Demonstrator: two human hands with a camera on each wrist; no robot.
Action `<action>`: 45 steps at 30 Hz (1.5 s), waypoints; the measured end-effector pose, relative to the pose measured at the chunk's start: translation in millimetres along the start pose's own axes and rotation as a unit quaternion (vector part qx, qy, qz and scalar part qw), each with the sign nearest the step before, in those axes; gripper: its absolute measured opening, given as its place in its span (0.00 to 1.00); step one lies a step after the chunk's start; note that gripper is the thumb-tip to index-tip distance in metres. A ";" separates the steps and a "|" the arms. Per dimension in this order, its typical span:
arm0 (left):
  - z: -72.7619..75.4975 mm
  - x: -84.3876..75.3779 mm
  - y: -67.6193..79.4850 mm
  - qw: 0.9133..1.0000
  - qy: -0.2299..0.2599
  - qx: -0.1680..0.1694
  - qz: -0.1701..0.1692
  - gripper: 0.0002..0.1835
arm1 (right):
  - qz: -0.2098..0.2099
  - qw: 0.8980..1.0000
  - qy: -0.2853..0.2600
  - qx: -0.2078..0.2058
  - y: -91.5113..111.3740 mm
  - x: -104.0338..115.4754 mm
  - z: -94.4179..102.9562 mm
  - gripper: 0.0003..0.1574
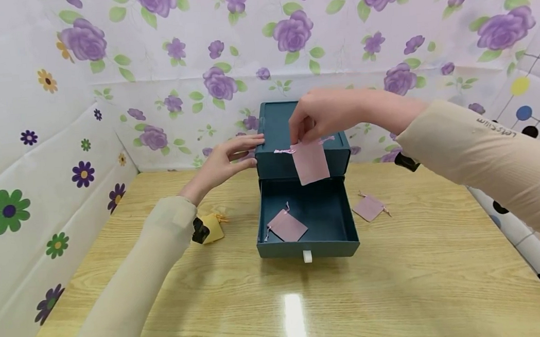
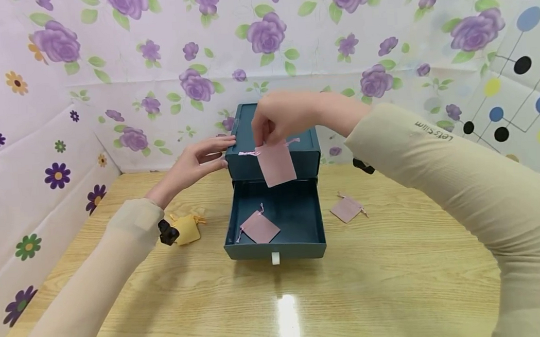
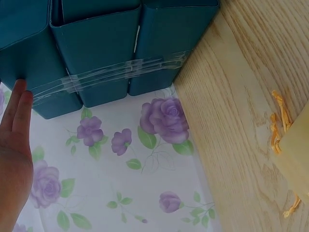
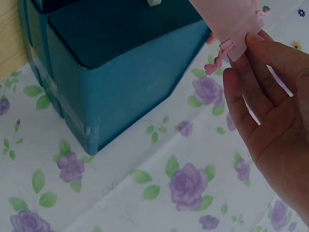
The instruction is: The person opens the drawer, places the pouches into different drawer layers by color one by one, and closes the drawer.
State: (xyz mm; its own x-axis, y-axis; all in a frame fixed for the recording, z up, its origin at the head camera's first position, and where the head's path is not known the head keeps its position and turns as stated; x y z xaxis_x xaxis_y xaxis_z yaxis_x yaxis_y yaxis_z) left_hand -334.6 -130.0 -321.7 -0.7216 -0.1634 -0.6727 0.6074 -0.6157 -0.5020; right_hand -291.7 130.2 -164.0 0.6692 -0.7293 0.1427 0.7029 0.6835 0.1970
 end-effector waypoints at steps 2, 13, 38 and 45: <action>0.3 0.2 -0.8 1.000 -0.003 0.000 0.002 0.25 | 0.003 1.000 0.000 0.004 -2.5 2.9 -2.0 0.10; -2.6 -6.4 -0.7 1.000 0.003 0.003 0.031 0.26 | 0.023 0.999 -0.013 0.026 -19.9 10.2 -31.8 0.10; -1.2 1.0 2.1 1.000 0.004 -0.001 0.008 0.27 | 0.050 0.993 0.011 0.102 -44.0 29.1 -85.9 0.12; -0.3 -0.7 1.5 1.000 -0.001 0.001 0.009 0.27 | 0.042 0.992 0.017 0.118 -52.6 33.8 -98.9 0.12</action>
Point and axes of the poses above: each hand's wrist, its own y-axis away from the middle knuckle, its own z-axis out of the back of the hand, x = y × z, the point moved 1 cm from there along -y, towards the middle knuckle, and after that the axes turned 11 degrees about -z, right-handed, at the moved point
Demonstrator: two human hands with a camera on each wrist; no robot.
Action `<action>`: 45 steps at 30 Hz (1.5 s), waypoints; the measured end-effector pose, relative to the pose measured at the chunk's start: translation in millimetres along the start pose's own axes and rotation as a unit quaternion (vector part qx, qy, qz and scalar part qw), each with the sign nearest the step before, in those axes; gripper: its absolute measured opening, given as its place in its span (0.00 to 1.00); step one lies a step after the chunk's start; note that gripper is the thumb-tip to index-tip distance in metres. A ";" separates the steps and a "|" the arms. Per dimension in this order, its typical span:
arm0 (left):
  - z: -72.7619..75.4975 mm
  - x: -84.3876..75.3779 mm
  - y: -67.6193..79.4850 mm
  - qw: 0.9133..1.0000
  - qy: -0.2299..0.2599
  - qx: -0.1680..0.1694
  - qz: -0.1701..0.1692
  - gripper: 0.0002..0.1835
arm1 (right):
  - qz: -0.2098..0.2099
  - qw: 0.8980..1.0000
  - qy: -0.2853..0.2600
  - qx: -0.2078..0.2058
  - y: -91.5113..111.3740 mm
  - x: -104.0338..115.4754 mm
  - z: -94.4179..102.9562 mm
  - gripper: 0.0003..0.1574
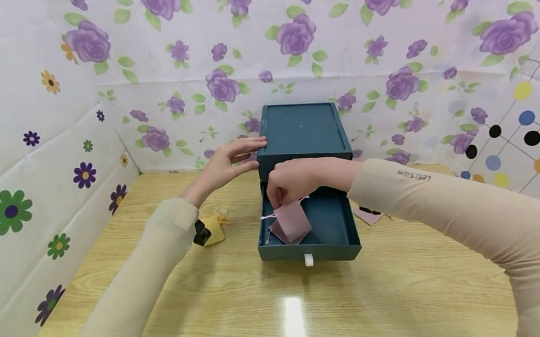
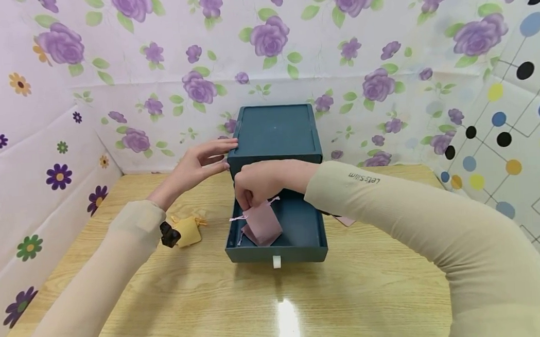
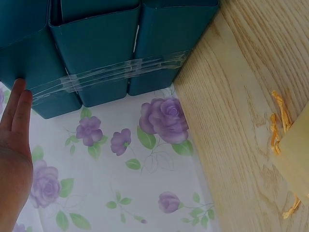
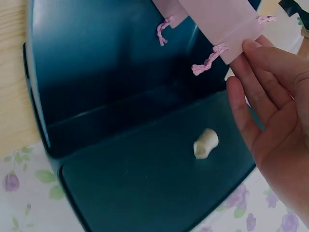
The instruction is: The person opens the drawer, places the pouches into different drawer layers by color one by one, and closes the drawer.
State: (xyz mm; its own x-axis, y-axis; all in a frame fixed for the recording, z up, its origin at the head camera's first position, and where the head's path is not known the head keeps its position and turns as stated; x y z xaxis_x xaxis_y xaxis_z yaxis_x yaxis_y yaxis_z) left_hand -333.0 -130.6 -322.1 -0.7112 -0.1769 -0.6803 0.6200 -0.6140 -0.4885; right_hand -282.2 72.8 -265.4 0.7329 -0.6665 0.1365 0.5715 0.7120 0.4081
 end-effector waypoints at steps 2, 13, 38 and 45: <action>-0.7 0.3 -0.1 1.000 -0.002 0.001 -0.003 0.26 | -0.008 1.000 0.005 0.005 -3.4 0.8 -4.3 0.13; -0.8 1.5 2.1 1.000 0.002 -0.002 -0.012 0.26 | -0.026 0.999 0.010 0.022 -21.4 0.9 -25.0 0.12; -2.4 0.5 0.2 1.000 0.010 -0.003 -0.007 0.26 | -0.035 0.999 -0.010 0.038 -38.8 -13.3 -44.7 0.11; 0.5 1.4 1.2 1.000 0.007 -0.001 -0.018 0.26 | -0.029 0.998 -0.016 0.049 -40.3 -14.7 -44.4 0.12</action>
Point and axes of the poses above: each hand's wrist, its own y-axis away from the middle knuckle, its own z-axis out of the back of the hand, x = y × z, the point moved 1 cm from there along -y, towards the middle knuckle, and after that the axes turned 11 degrees about -z, right-handed, at the moved point
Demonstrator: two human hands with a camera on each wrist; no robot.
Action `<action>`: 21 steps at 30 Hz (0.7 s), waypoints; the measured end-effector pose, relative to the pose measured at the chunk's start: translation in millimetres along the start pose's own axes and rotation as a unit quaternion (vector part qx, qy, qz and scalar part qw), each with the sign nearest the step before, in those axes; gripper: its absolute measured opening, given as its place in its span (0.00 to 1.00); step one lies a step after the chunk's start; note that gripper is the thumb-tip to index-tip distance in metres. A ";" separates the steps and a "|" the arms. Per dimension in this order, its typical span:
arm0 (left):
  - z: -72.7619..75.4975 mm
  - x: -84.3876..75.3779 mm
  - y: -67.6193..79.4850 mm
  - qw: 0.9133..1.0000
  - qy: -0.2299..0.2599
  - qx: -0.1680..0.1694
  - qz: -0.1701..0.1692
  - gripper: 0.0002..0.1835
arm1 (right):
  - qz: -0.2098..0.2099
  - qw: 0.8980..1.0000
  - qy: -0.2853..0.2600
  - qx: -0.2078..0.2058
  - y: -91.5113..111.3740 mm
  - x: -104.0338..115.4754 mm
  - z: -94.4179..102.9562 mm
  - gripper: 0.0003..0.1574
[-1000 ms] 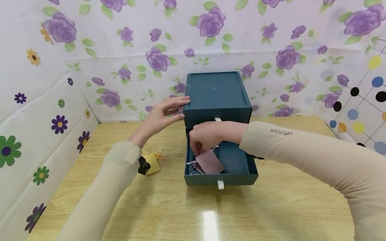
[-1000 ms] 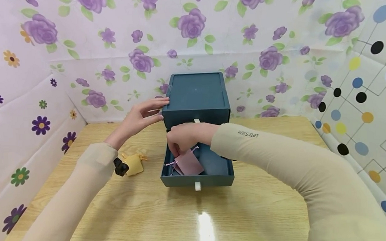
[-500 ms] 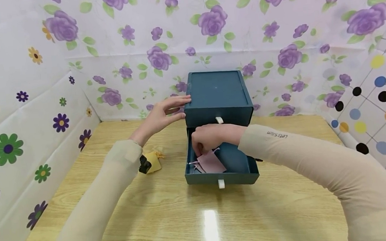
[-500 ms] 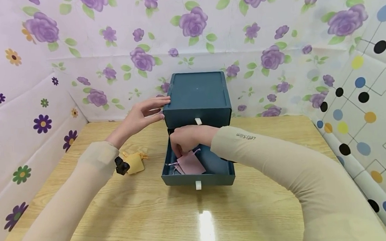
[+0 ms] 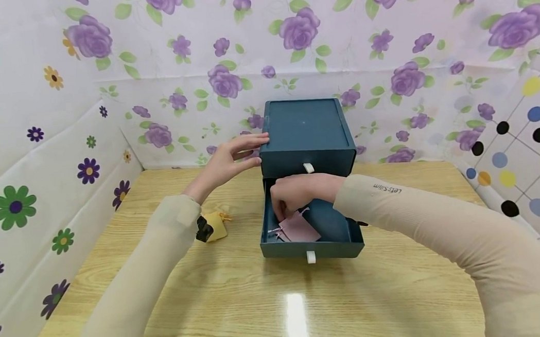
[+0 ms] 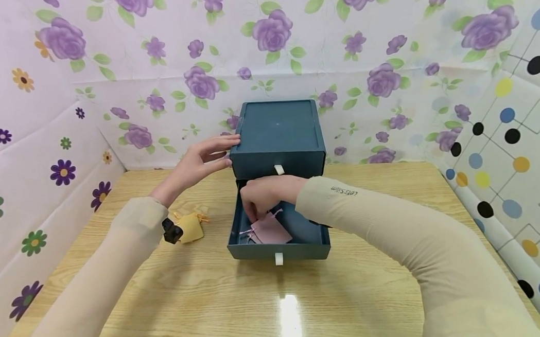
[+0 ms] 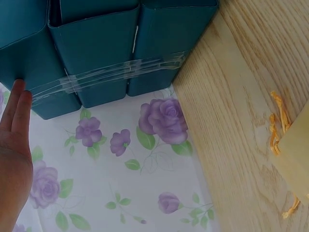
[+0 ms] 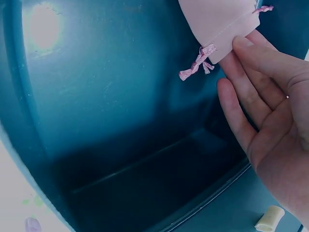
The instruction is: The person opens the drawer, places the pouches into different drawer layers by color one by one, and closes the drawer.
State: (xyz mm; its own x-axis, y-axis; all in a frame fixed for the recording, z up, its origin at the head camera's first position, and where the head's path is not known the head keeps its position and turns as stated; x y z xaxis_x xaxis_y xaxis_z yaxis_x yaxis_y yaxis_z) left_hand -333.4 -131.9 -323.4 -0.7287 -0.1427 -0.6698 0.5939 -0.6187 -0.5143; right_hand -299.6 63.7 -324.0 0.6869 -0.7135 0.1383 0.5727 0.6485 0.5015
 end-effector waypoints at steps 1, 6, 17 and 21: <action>-0.1 -0.3 -0.4 1.000 0.000 0.000 0.001 0.26 | 0.000 1.000 0.000 0.002 -0.2 -0.5 0.0 0.12; -0.5 -2.3 -1.1 1.000 0.000 -0.003 0.010 0.25 | 0.000 1.000 -0.006 0.007 -0.9 -1.5 -0.2 0.12; -1.3 -3.8 -1.3 1.000 0.005 -0.003 0.021 0.26 | -0.006 1.000 -0.007 0.014 -0.3 0.5 0.3 0.13; -0.4 -3.5 -1.0 1.000 0.001 -0.001 0.015 0.26 | -0.009 1.000 -0.006 0.013 -0.4 0.7 0.4 0.13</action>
Point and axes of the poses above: each hand's wrist, its own y-axis away from the middle knuckle, its own z-axis out of the back of the hand, x = y × z, the point moved 1 cm from there along -y, towards the middle knuckle, and after that the axes turned 11 degrees about -z, right-handed, at the moved point
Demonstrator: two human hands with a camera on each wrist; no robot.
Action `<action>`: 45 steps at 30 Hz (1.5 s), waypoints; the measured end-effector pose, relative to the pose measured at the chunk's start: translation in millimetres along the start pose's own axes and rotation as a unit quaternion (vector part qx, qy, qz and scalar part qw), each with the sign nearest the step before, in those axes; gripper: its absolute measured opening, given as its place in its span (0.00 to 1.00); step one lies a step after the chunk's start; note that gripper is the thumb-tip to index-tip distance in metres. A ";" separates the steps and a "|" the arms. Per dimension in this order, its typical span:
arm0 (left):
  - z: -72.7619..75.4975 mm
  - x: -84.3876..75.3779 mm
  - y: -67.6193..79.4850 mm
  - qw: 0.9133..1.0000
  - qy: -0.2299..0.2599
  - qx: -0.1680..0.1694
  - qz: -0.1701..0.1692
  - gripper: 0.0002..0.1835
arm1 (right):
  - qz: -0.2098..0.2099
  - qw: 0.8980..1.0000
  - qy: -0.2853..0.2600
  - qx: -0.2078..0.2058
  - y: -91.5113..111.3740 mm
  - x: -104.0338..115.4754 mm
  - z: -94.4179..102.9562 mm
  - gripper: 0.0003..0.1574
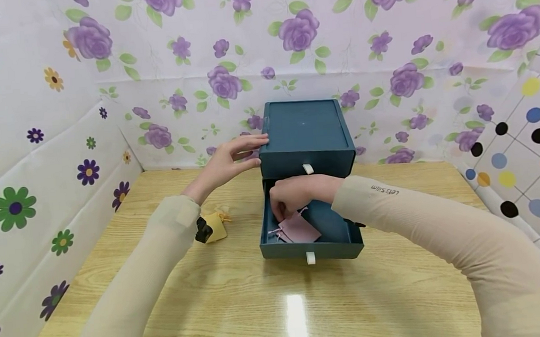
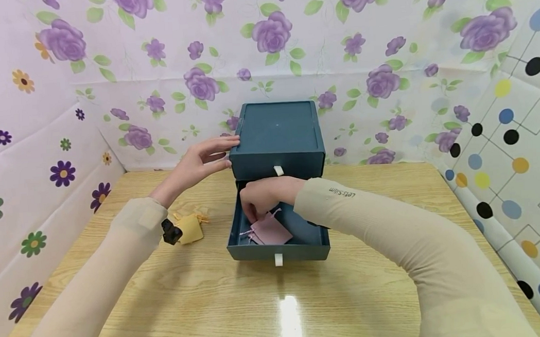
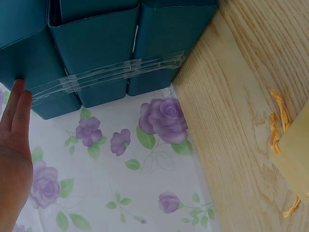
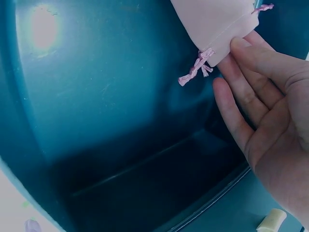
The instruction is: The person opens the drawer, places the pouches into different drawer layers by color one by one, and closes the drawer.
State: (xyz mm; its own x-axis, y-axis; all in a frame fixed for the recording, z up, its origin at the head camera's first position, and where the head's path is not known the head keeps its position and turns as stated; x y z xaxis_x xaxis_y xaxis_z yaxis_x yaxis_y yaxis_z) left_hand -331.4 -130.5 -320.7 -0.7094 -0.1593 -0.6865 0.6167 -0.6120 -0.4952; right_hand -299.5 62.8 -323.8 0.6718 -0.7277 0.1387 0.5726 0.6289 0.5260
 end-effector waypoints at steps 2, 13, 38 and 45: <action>0.5 0.8 -0.3 1.000 0.000 0.001 -0.004 0.26 | 0.000 1.000 0.000 -0.001 -0.3 -0.3 -0.2 0.13; 1.0 0.2 -1.9 1.000 -0.002 0.004 -0.011 0.26 | 0.006 1.000 -0.011 -0.005 -0.9 -3.1 -1.0 0.12; 1.8 1.5 0.0 1.000 -0.009 0.000 -0.007 0.26 | 0.016 1.000 -0.009 -0.022 8.6 -3.7 0.5 0.17; 0.6 1.6 0.3 1.000 -0.009 0.004 -0.006 0.26 | 0.047 0.997 -0.022 -0.061 27.4 -4.6 6.6 0.21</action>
State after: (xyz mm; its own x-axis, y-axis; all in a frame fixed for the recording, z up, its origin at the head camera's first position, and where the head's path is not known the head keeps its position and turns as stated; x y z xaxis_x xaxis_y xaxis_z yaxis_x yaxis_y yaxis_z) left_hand -332.5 -131.4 -321.7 -0.7226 -0.1659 -0.6710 0.6056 -0.6201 -0.4988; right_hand -290.0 81.6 -304.5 0.7057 -0.6732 0.2208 0.5624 0.7218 0.4034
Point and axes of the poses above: each hand's wrist, its own y-axis away from the middle knuckle, its own z-axis out of the back of the hand, x = y × z, the point moved 1 cm from there along -y, towards the middle knuckle, and after that the axes turned 11 degrees about -z, right-handed, at the moved point
